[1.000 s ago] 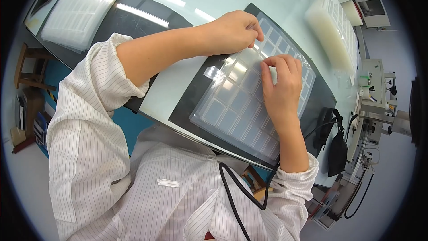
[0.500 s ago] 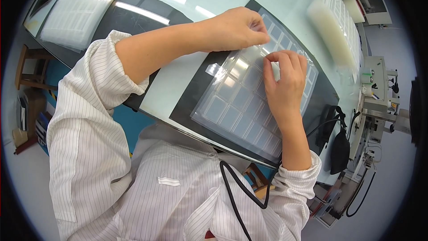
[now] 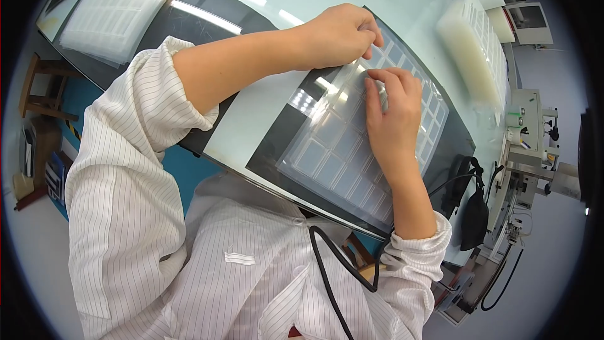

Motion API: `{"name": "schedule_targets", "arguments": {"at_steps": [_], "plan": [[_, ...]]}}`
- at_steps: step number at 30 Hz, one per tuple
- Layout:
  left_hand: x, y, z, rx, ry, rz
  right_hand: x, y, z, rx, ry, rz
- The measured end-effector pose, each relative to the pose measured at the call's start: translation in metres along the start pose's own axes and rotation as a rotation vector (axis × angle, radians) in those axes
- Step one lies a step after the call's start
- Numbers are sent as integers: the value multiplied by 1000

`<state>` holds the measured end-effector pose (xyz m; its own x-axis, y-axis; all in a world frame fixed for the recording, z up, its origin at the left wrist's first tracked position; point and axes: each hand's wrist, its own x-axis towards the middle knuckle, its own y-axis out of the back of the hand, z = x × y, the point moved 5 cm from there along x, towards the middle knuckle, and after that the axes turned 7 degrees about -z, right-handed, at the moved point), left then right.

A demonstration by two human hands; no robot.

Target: The person is inspecting small components and placing them into specific slots on a grid-patterned backlit tray.

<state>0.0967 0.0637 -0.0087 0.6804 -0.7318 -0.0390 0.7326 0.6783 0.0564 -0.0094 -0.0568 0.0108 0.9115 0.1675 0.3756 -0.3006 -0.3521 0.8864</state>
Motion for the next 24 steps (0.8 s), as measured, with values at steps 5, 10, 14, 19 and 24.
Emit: {"name": "schedule_targets", "arguments": {"at_steps": [5,10,14,19,24], "plan": [[-1,-2,-1,71,-6,-23,1,-1,1,5,-6,-58],[1,0,-4,44,17,-29,1,-1,2,-14,30,-2],[3,-2,-7,79,-26,3,1,-1,-1,33,33,-14],[4,-1,-5,101,-12,-6,4,0,0,-58,63,19],[-6,-9,18,207,-134,-124,2,26,12,383,-99,36]]}}
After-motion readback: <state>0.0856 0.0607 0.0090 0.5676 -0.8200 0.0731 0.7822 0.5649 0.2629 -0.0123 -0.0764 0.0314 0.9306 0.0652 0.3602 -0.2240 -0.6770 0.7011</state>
